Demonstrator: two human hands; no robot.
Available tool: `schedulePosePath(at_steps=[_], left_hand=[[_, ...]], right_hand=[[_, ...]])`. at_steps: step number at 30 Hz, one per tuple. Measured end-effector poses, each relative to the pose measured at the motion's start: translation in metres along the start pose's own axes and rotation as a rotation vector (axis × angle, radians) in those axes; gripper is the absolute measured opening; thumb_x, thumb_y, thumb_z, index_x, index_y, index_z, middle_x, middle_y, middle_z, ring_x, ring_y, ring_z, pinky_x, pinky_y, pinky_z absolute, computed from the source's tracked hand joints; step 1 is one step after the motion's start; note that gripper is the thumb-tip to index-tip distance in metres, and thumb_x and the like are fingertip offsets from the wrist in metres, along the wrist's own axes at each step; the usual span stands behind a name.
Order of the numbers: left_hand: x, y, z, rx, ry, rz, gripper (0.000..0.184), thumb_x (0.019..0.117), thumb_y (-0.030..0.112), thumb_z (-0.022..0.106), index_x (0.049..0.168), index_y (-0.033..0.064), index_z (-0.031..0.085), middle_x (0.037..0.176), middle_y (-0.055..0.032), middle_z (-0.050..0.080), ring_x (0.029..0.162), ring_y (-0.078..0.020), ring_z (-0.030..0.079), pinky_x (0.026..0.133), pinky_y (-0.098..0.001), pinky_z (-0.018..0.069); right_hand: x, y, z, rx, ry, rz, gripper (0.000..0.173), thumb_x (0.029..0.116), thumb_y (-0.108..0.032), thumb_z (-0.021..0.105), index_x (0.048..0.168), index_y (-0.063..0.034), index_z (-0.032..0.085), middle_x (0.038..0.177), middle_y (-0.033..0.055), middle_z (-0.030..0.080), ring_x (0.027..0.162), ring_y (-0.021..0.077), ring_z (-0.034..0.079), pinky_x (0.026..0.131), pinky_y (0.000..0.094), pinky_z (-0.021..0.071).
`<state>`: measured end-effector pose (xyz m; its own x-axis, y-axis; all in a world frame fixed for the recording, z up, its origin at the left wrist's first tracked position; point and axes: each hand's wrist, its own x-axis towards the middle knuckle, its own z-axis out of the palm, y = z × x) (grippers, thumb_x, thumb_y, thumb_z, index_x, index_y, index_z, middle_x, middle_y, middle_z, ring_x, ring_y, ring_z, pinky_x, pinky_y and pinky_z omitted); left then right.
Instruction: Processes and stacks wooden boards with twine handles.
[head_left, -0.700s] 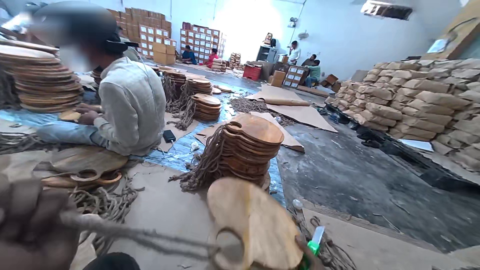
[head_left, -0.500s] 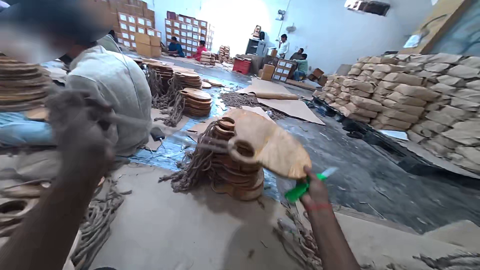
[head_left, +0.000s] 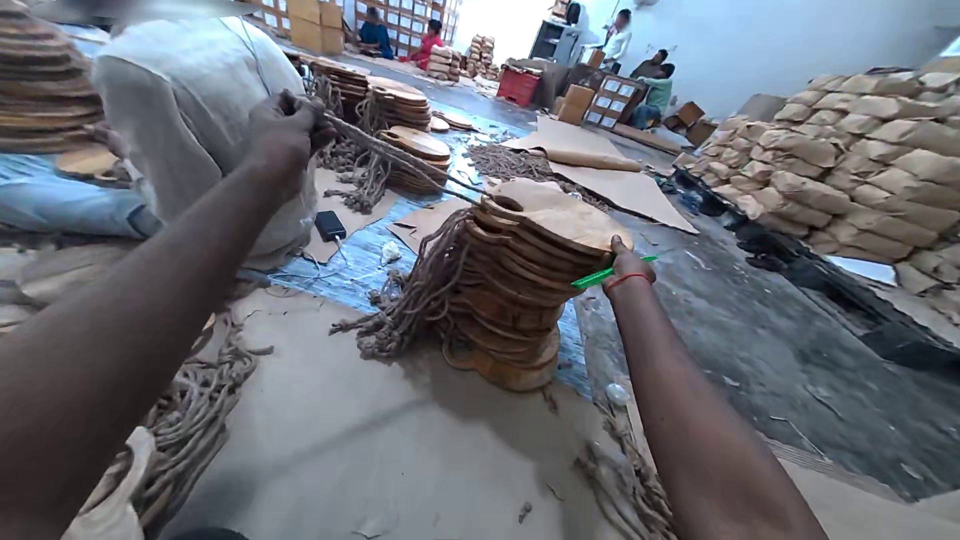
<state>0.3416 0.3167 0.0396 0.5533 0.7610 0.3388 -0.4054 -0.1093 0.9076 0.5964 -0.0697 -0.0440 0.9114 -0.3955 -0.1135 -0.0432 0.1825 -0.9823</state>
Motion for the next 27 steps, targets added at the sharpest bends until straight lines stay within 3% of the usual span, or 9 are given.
schedulePosePath(at_steps=[2,5,7,9,10,14,18,22,27], left_hand=[[0.005,-0.008,-0.006,0.018,0.0,-0.005,0.004,0.1075,0.009,0.052,0.11,0.0069,0.05,0.096,0.001,0.057,0.077,-0.0031,0.064,0.078,-0.0208,0.0587],[0.006,-0.034,-0.016,0.242,0.036,-0.078,0.017,0.1069,0.011,0.053,0.119,-0.0015,0.052,0.101,-0.0071,0.059,0.081,-0.0091,0.065,0.08,-0.0267,0.0592],[-0.006,-0.052,-0.014,0.587,0.057,-0.2,0.043,0.1048,0.019,0.058,0.139,-0.0044,0.046,0.124,-0.0234,0.06,0.103,-0.0278,0.065,0.09,-0.0444,0.0556],[-0.025,-0.065,-0.004,0.895,-0.024,-0.194,0.077,0.0995,0.029,0.067,0.155,-0.0077,0.028,0.154,-0.0374,0.035,0.138,-0.0536,0.043,0.109,-0.0691,0.039],[-0.033,-0.074,0.005,1.0,-0.12,-0.079,0.084,0.0973,0.03,0.07,0.157,-0.0087,0.025,0.159,-0.0388,0.026,0.143,-0.0579,0.034,0.112,-0.0722,0.0336],[-0.052,-0.09,0.085,1.164,-0.694,0.471,0.076,0.0872,0.028,0.083,0.149,-0.001,0.047,0.152,-0.0262,0.048,0.145,-0.0451,0.04,0.117,-0.0644,0.0342],[-0.049,-0.09,0.176,1.417,-1.077,0.685,0.073,0.0819,0.017,0.086,0.146,0.0035,0.052,0.153,-0.0177,0.049,0.149,-0.0362,0.039,0.119,-0.0568,0.0328],[-0.035,-0.096,0.222,1.646,-1.195,0.678,0.071,0.0761,0.008,0.088,0.14,0.0037,0.058,0.148,-0.0158,0.055,0.145,-0.036,0.043,0.119,-0.0578,0.0309],[-0.017,-0.096,0.246,1.814,-1.226,0.401,0.065,0.0737,0.02,0.093,0.13,0.0047,0.065,0.131,-0.0235,0.064,0.127,-0.0458,0.057,0.104,-0.0694,0.043]], right_hand=[[0.002,0.008,-0.008,-0.109,-0.006,-0.031,0.081,0.0908,-0.035,0.08,0.148,0.0027,0.037,0.124,0.0199,0.057,0.097,0.0239,0.062,0.085,0.039,0.0541],[-0.008,0.019,-0.027,-0.15,-0.045,-0.057,0.063,0.0943,-0.038,0.076,0.136,0.0006,0.047,0.095,0.0078,0.055,0.068,0.0117,0.054,0.065,0.0288,0.051],[-0.03,0.027,-0.049,-0.105,-0.12,-0.068,0.042,0.0995,-0.036,0.069,0.12,-0.0033,0.053,0.078,-0.0009,0.052,0.057,0.0055,0.05,0.056,0.0235,0.0481],[-0.056,0.049,-0.086,-0.064,-0.262,-0.054,0.029,0.104,-0.038,0.061,0.11,-0.0093,0.058,0.075,-0.0045,0.054,0.055,0.0041,0.05,0.052,0.0215,0.0469],[-0.069,0.068,-0.108,-0.065,-0.333,-0.017,0.028,0.1052,-0.037,0.058,0.112,-0.0099,0.06,0.076,-0.0039,0.056,0.055,0.0043,0.051,0.051,0.0208,0.0471],[-0.14,0.162,-0.2,-0.176,-0.454,0.22,0.023,0.1059,-0.017,0.057,0.122,0.0006,0.058,0.081,0.0048,0.062,0.056,0.0084,0.054,0.048,0.0227,0.0472],[-0.194,0.249,-0.271,-0.306,-0.415,0.273,0.024,0.1024,-0.012,0.059,0.119,0.0058,0.064,0.079,0.0035,0.063,0.057,0.0056,0.054,0.052,0.0229,0.0477],[-0.182,0.25,-0.26,-0.221,-0.399,0.286,0.019,0.1014,-0.011,0.062,0.113,0.0025,0.068,0.076,0.003,0.061,0.053,0.0071,0.052,0.049,0.0228,0.0474],[-0.169,0.266,-0.242,-0.216,-0.387,0.389,0.015,0.0998,-0.012,0.067,0.108,-0.0007,0.072,0.078,0.0046,0.063,0.054,0.0091,0.052,0.048,0.0234,0.0441]])
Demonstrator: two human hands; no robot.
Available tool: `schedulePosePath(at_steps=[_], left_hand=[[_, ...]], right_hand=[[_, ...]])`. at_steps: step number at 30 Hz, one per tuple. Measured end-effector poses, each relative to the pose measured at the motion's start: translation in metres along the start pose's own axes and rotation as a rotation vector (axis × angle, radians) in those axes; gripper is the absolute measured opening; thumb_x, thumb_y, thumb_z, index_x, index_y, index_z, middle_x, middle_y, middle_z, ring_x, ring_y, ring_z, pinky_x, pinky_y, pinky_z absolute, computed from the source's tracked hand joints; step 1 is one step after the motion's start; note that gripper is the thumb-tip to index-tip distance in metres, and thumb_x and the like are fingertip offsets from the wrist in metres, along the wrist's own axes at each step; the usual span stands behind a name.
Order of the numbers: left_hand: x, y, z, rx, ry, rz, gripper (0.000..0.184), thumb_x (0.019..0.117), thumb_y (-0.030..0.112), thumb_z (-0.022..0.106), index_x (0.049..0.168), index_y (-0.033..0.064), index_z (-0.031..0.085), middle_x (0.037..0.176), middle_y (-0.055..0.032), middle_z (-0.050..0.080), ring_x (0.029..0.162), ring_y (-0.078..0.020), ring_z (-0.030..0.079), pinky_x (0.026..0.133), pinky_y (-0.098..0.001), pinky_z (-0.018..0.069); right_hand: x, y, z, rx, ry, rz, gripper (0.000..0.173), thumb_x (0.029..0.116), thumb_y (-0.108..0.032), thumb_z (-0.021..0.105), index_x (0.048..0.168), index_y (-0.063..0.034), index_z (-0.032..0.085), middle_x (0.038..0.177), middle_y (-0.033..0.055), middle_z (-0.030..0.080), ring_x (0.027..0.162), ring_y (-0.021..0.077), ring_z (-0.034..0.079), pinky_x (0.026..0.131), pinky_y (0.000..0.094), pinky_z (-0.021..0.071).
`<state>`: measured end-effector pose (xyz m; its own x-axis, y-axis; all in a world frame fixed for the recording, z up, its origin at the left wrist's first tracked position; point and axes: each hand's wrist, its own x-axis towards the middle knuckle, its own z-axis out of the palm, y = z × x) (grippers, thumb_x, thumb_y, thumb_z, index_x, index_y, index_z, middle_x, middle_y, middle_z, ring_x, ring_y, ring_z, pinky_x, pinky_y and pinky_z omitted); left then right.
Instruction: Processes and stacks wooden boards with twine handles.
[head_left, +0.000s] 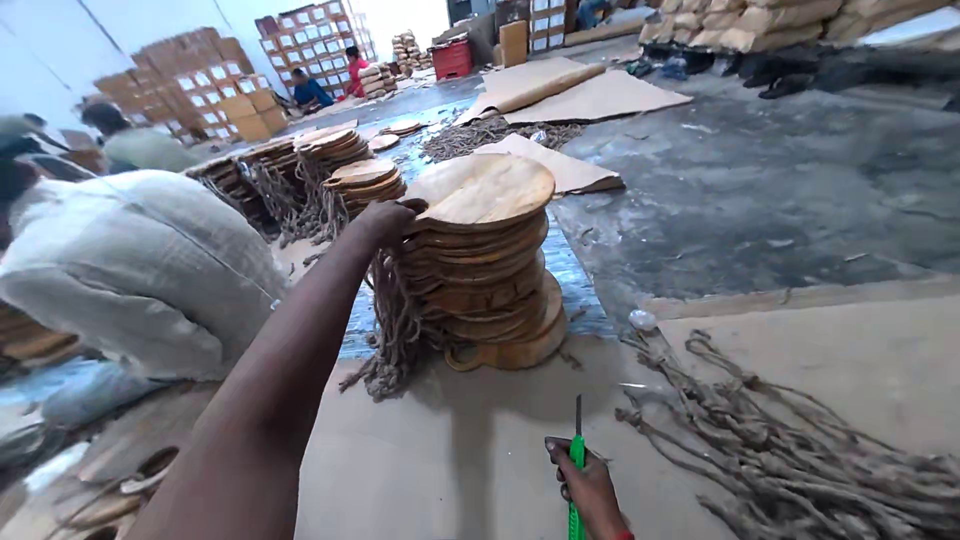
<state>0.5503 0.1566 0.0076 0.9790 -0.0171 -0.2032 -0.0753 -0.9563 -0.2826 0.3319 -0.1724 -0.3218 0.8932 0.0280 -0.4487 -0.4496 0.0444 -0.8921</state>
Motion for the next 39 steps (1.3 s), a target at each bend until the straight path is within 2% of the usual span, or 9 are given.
schedulePosePath(at_steps=[6,15,19,26,30,31,33,36,39], left_hand=[[0.007,0.001,-0.002,0.073,-0.012,-0.014,0.032,0.0831,0.014,0.084,0.107,-0.0014,0.07,0.107,-0.0252,0.07,0.108,-0.0481,0.065,0.092,-0.0696,0.0493],[0.006,0.007,-0.002,-0.005,-0.045,-0.083,0.038,0.0867,0.023,0.083,0.108,-0.0042,0.068,0.111,-0.0285,0.068,0.111,-0.0498,0.064,0.093,-0.0715,0.0478],[0.003,0.017,0.006,-0.05,-0.009,-0.143,0.058,0.0767,0.024,0.091,0.124,0.003,0.065,0.122,-0.0264,0.067,0.119,-0.0494,0.061,0.096,-0.0748,0.0437],[0.003,0.019,0.007,-0.069,0.006,-0.139,0.033,0.0803,0.016,0.086,0.105,-0.0002,0.071,0.11,-0.0251,0.07,0.111,-0.0474,0.064,0.095,-0.0724,0.045],[-0.005,0.019,0.008,-0.139,0.057,-0.115,0.046,0.0854,0.017,0.082,0.126,0.0024,0.067,0.126,-0.0251,0.067,0.122,-0.0488,0.06,0.1,-0.0755,0.0402],[-0.012,0.022,0.009,-0.179,0.111,-0.101,0.056,0.0859,0.019,0.082,0.138,0.0083,0.062,0.136,-0.0218,0.063,0.131,-0.0475,0.054,0.104,-0.0765,0.0362],[-0.032,0.025,0.016,-0.241,0.319,-0.074,0.06,0.0878,0.029,0.08,0.144,0.0199,0.06,0.149,-0.0112,0.057,0.145,-0.0404,0.042,0.114,-0.0724,0.0291],[-0.091,0.025,0.037,-0.328,0.621,-0.056,0.055,0.0896,0.035,0.078,0.137,0.0106,0.063,0.143,-0.0155,0.06,0.141,-0.0369,0.048,0.116,-0.0613,0.0353],[-0.185,-0.006,0.091,-0.437,0.429,-0.052,0.049,0.095,0.024,0.074,0.137,0.0036,0.06,0.127,-0.0164,0.068,0.125,-0.0327,0.062,0.112,-0.0532,0.0455]], right_hand=[[-0.001,-0.006,0.002,-0.03,-0.032,0.014,0.013,0.0983,-0.014,0.069,0.105,-0.0037,0.073,0.079,0.0026,0.067,0.056,0.0084,0.054,0.05,0.0246,0.0449],[0.01,0.003,0.001,-0.114,-0.057,0.013,0.017,0.0991,-0.018,0.069,0.108,-0.0049,0.072,0.083,0.0044,0.067,0.061,0.0121,0.057,0.056,0.0299,0.0478],[0.008,0.007,0.001,-0.153,-0.039,0.008,0.017,0.0987,-0.02,0.07,0.107,-0.0052,0.073,0.084,0.005,0.067,0.063,0.0133,0.058,0.058,0.0315,0.049],[0.01,0.009,0.001,-0.203,-0.024,-0.011,0.017,0.0987,-0.02,0.07,0.107,-0.0054,0.073,0.085,0.0053,0.068,0.063,0.0135,0.058,0.059,0.0323,0.0489],[0.014,0.01,0.002,-0.228,-0.006,-0.03,0.018,0.0989,-0.02,0.07,0.109,-0.0052,0.073,0.085,0.0056,0.068,0.062,0.0137,0.057,0.058,0.0329,0.0475],[0.014,0.011,0.001,-0.235,0.003,-0.032,0.019,0.0991,-0.019,0.07,0.11,-0.0042,0.073,0.084,0.0066,0.068,0.062,0.0144,0.056,0.058,0.0333,0.0473],[0.012,0.009,-0.005,-0.251,0.015,-0.039,0.022,0.1007,-0.018,0.067,0.114,-0.0004,0.07,0.086,0.0108,0.066,0.063,0.0167,0.057,0.058,0.0346,0.0492],[0.013,0.017,-0.015,-0.286,-0.033,-0.033,0.03,0.1039,-0.02,0.062,0.123,0.0026,0.065,0.095,0.015,0.066,0.069,0.0186,0.059,0.062,0.0366,0.052],[0.013,0.024,-0.014,-0.289,-0.095,-0.021,0.03,0.1047,-0.025,0.061,0.121,-0.0003,0.065,0.086,0.0067,0.062,0.063,0.0111,0.057,0.057,0.0291,0.051]])
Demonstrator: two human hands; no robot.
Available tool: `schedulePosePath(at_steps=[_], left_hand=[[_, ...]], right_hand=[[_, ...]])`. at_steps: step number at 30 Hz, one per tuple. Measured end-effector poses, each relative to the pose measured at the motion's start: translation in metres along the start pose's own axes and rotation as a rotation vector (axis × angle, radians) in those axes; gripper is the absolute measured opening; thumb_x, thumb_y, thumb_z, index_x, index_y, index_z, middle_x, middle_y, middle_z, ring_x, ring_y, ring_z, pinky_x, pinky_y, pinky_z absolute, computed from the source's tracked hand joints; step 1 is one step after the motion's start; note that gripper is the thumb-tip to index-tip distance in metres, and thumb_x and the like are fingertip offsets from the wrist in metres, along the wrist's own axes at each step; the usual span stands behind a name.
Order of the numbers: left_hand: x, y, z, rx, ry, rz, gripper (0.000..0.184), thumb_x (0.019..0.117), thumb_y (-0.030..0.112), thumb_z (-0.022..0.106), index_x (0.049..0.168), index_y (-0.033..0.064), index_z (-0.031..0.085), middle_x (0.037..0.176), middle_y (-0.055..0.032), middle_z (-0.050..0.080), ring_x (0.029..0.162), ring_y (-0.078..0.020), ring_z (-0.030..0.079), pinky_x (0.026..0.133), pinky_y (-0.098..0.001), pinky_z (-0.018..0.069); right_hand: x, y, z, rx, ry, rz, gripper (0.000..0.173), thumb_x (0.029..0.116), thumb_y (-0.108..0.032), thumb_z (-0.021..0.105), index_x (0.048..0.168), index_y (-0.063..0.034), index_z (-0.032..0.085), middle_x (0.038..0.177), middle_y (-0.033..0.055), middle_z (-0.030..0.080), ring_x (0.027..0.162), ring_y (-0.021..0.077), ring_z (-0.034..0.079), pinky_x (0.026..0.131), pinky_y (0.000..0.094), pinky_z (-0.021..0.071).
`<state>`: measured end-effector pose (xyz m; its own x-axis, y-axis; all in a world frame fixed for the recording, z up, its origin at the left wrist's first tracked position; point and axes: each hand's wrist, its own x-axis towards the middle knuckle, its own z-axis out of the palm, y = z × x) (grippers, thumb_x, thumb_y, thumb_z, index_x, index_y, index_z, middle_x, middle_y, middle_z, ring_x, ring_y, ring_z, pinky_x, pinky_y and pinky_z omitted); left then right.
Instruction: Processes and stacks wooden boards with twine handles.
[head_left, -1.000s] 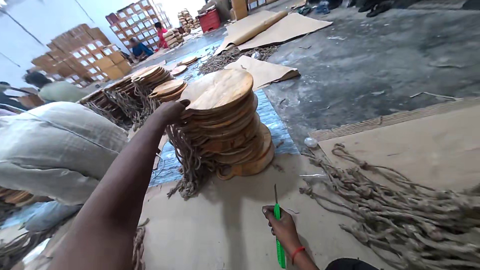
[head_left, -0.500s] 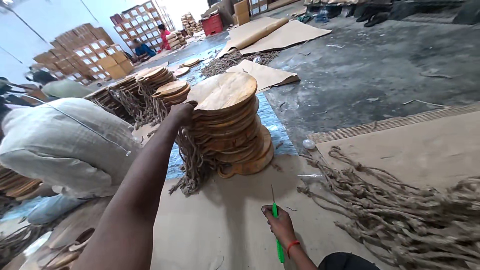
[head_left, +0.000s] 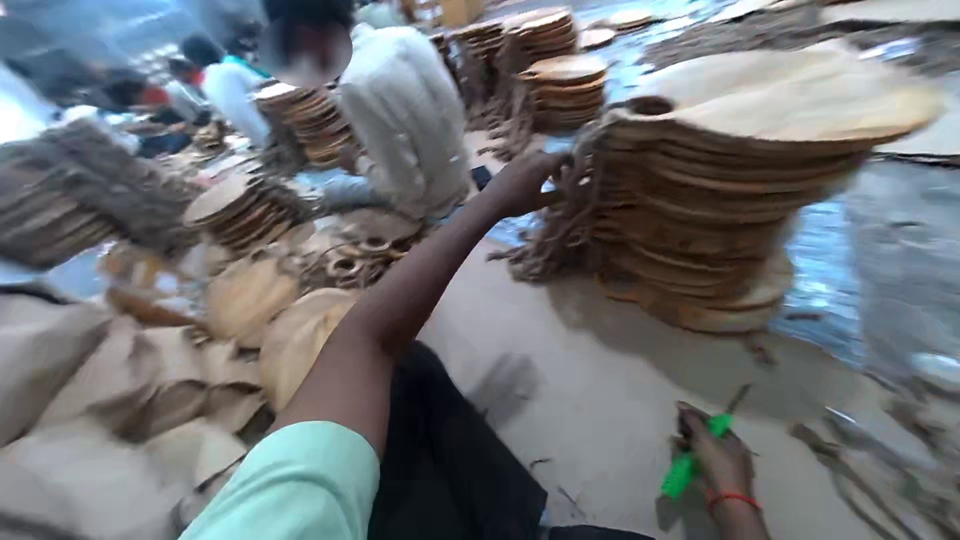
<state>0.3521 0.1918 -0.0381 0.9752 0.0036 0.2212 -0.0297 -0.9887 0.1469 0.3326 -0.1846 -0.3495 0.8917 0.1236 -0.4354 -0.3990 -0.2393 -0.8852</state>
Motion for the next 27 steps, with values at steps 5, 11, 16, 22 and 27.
schedulePosePath(at_steps=[5,11,16,22,27], left_hand=[[-0.222,-0.124,0.018,-0.17,-0.208,-0.805,0.046,0.1001,0.026,0.069,0.135,-0.0026,0.061,0.128,-0.028,0.065,0.122,-0.0434,0.062,0.107,-0.0628,0.046],[-0.349,-0.106,0.086,-0.004,-0.275,-1.267,0.068,0.09,0.061,0.068,0.128,0.0046,0.066,0.123,-0.0221,0.069,0.119,-0.0411,0.064,0.101,-0.0644,0.0484],[-0.328,-0.081,0.091,0.031,-0.184,-1.194,0.051,0.0957,0.03,0.07,0.135,-0.0004,0.059,0.136,-0.0229,0.061,0.13,-0.0417,0.056,0.108,-0.0634,0.0421],[-0.301,-0.077,0.045,-0.065,-0.069,-1.194,0.067,0.105,0.033,0.057,0.154,-0.0039,0.031,0.139,-0.0297,0.057,0.125,-0.0458,0.061,0.102,-0.0624,0.0492],[-0.246,-0.071,-0.024,-0.116,-0.034,-0.773,0.054,0.1011,0.02,0.067,0.142,-0.0064,0.044,0.125,-0.0311,0.062,0.114,-0.0459,0.065,0.099,-0.0626,0.0506]], right_hand=[[-0.003,0.001,0.005,0.006,-0.051,-0.042,0.028,0.1034,-0.021,0.062,0.119,0.0017,0.063,0.08,0.0027,0.058,0.059,0.0073,0.056,0.056,0.0244,0.0514],[-0.01,0.002,-0.004,-0.025,-0.087,-0.065,0.025,0.1036,-0.02,0.061,0.115,0.0023,0.062,0.078,0.0016,0.056,0.06,0.0076,0.056,0.057,0.025,0.0524],[-0.017,0.002,-0.013,-0.09,-0.1,-0.08,0.028,0.1049,-0.022,0.057,0.117,0.0036,0.061,0.079,0.0031,0.057,0.063,0.0087,0.057,0.06,0.027,0.0534],[-0.026,-0.001,-0.02,-0.033,-0.062,-0.089,0.028,0.1046,-0.021,0.059,0.118,0.0041,0.061,0.083,0.0063,0.058,0.062,0.0103,0.057,0.058,0.0272,0.0529],[-0.031,-0.009,-0.011,-0.083,-0.041,-0.14,0.027,0.1031,-0.02,0.064,0.119,0.002,0.066,0.093,0.0124,0.065,0.068,0.0159,0.06,0.059,0.0323,0.0516]])
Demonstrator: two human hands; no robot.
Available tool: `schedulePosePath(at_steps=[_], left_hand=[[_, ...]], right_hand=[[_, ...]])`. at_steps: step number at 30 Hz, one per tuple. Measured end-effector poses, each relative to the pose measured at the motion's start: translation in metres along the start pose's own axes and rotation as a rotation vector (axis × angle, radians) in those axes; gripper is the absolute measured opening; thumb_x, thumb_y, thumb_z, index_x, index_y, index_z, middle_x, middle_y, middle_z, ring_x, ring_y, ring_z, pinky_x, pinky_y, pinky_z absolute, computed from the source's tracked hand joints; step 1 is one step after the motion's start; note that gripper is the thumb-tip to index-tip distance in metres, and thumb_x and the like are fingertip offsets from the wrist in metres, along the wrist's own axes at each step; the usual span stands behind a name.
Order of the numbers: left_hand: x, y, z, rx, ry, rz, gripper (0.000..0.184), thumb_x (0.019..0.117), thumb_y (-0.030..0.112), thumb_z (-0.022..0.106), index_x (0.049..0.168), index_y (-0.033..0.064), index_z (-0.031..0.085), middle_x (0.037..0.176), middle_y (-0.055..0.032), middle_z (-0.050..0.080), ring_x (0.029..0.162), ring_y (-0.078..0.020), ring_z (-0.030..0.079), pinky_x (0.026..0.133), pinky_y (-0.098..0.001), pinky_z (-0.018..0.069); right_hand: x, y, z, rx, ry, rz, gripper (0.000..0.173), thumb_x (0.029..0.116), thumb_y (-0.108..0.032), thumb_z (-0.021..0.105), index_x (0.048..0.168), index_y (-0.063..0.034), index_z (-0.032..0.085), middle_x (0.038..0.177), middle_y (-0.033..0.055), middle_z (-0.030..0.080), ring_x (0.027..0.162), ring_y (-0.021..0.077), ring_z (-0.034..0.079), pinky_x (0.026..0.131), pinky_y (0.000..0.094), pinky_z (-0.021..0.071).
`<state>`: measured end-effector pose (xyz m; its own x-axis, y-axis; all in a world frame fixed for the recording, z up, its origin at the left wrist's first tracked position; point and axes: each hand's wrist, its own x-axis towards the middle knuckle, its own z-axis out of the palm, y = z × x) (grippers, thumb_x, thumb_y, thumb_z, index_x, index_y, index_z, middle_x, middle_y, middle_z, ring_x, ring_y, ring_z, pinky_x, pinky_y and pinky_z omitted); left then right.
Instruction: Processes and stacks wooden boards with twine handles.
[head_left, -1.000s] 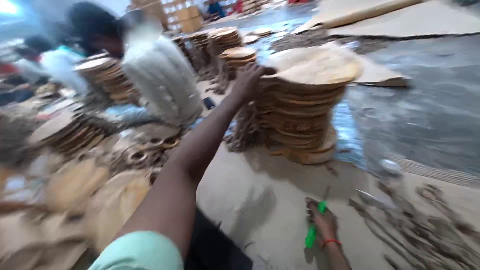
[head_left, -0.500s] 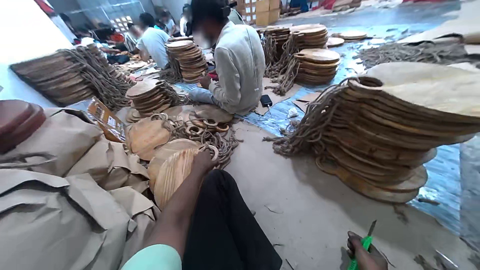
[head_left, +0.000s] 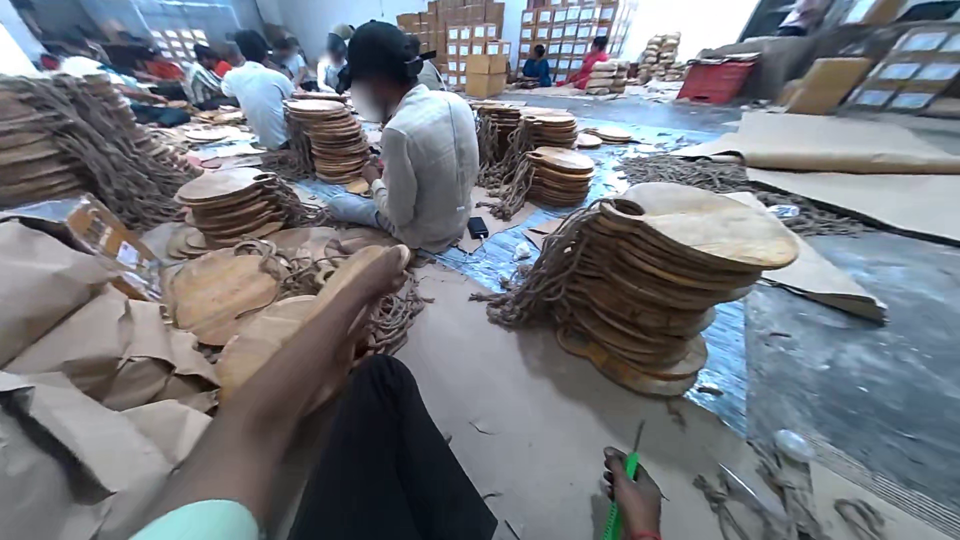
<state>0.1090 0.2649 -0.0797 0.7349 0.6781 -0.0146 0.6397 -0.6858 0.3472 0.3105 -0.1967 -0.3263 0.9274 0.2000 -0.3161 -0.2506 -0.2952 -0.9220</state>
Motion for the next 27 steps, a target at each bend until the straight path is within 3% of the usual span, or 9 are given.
schedulePosePath(at_steps=[3,7,11,14,16,20,22,25,27], left_hand=[[-0.004,0.064,-0.034,0.06,-0.072,0.294,0.032,0.1034,0.019,0.063,0.126,-0.0019,0.056,0.102,-0.0236,0.068,0.095,-0.0399,0.069,0.087,-0.0597,0.0545],[-0.028,0.136,-0.054,0.091,-0.008,0.655,0.023,0.1041,0.025,0.063,0.107,0.0019,0.063,0.083,-0.0141,0.066,0.079,-0.0306,0.068,0.076,-0.0531,0.0559],[-0.038,0.181,-0.045,-0.249,0.237,0.864,0.016,0.1035,0.015,0.06,0.102,-0.001,0.064,0.073,-0.0087,0.061,0.061,-0.0166,0.058,0.06,-0.0386,0.0526],[-0.055,0.206,-0.034,-0.623,0.245,0.759,0.016,0.1068,0.018,0.055,0.104,0.0039,0.062,0.071,-0.0025,0.059,0.047,-0.0061,0.049,0.044,-0.023,0.0463],[-0.066,0.219,-0.027,-0.78,0.234,0.651,0.016,0.1083,0.019,0.053,0.101,0.0065,0.06,0.068,-0.0014,0.055,0.043,-0.0074,0.046,0.041,-0.0235,0.0448],[-0.063,0.22,-0.01,-1.043,0.302,0.417,0.016,0.1094,0.021,0.051,0.099,0.0103,0.057,0.063,0.0038,0.049,0.041,-0.0048,0.042,0.04,-0.0209,0.0424],[-0.054,0.21,-0.007,-1.085,0.376,0.324,0.017,0.1101,0.022,0.049,0.1,0.0102,0.057,0.066,0.0035,0.05,0.044,-0.0049,0.041,0.042,-0.0213,0.041],[-0.039,0.193,-0.01,-0.879,0.584,0.268,0.019,0.1084,0.02,0.053,0.106,0.0033,0.06,0.075,-0.0035,0.058,0.055,-0.0114,0.05,0.054,-0.0324,0.0468],[-0.035,0.175,-0.003,-0.633,0.632,0.315,0.027,0.1076,0.021,0.055,0.112,-0.0043,0.061,0.084,-0.0182,0.064,0.069,-0.0301,0.062,0.067,-0.0544,0.0532]], right_hand=[[-0.013,-0.018,0.003,0.15,0.015,-0.062,0.025,0.1031,-0.017,0.063,0.121,0.0012,0.066,0.09,0.0095,0.065,0.062,0.0119,0.055,0.051,0.0263,0.0446],[-0.047,-0.07,0.007,0.429,0.005,-0.193,0.024,0.1013,-0.01,0.062,0.12,0.004,0.063,0.078,0.0029,0.062,0.051,0.0042,0.047,0.046,0.0196,0.0399],[-0.068,-0.119,0.015,0.518,-0.008,-0.368,0.047,0.0913,-0.013,0.073,0.132,0.0039,0.056,0.106,0.0081,0.069,0.055,0.003,0.048,0.047,0.0203,0.0406],[-0.082,-0.131,0.039,0.558,-0.015,-0.393,0.061,0.0822,-0.014,0.077,0.134,0.0053,0.052,0.092,0.0039,0.067,0.053,0.0033,0.05,0.048,0.0211,0.0456],[-0.1,-0.133,0.059,0.549,-0.008,-0.402,0.056,0.0757,-0.016,0.078,0.12,0.007,0.053,0.071,-0.0028,0.06,0.051,0.0011,0.052,0.049,0.0203,0.048],[-0.125,-0.12,0.09,0.459,-0.115,-0.607,0.043,0.0739,-0.009,0.084,0.109,0.0073,0.066,0.087,0.0031,0.072,0.073,0.0011,0.066,0.067,0.0184,0.0575],[-0.124,-0.107,0.092,0.225,-0.215,-0.635,0.032,0.0777,-0.01,0.08,0.104,0.0031,0.07,0.082,0.0015,0.069,0.065,0.0016,0.059,0.061,0.0202,0.0516],[-0.104,-0.086,0.066,-0.011,-0.335,-0.512,0.029,0.0866,-0.017,0.076,0.11,0.0003,0.072,0.092,0.0068,0.073,0.076,0.0122,0.067,0.072,0.0328,0.0568],[-0.089,-0.084,0.043,-0.037,-0.277,-0.507,0.028,0.0868,-0.02,0.075,0.108,-0.0011,0.073,0.091,0.0053,0.073,0.074,0.0109,0.066,0.069,0.0315,0.0567]])
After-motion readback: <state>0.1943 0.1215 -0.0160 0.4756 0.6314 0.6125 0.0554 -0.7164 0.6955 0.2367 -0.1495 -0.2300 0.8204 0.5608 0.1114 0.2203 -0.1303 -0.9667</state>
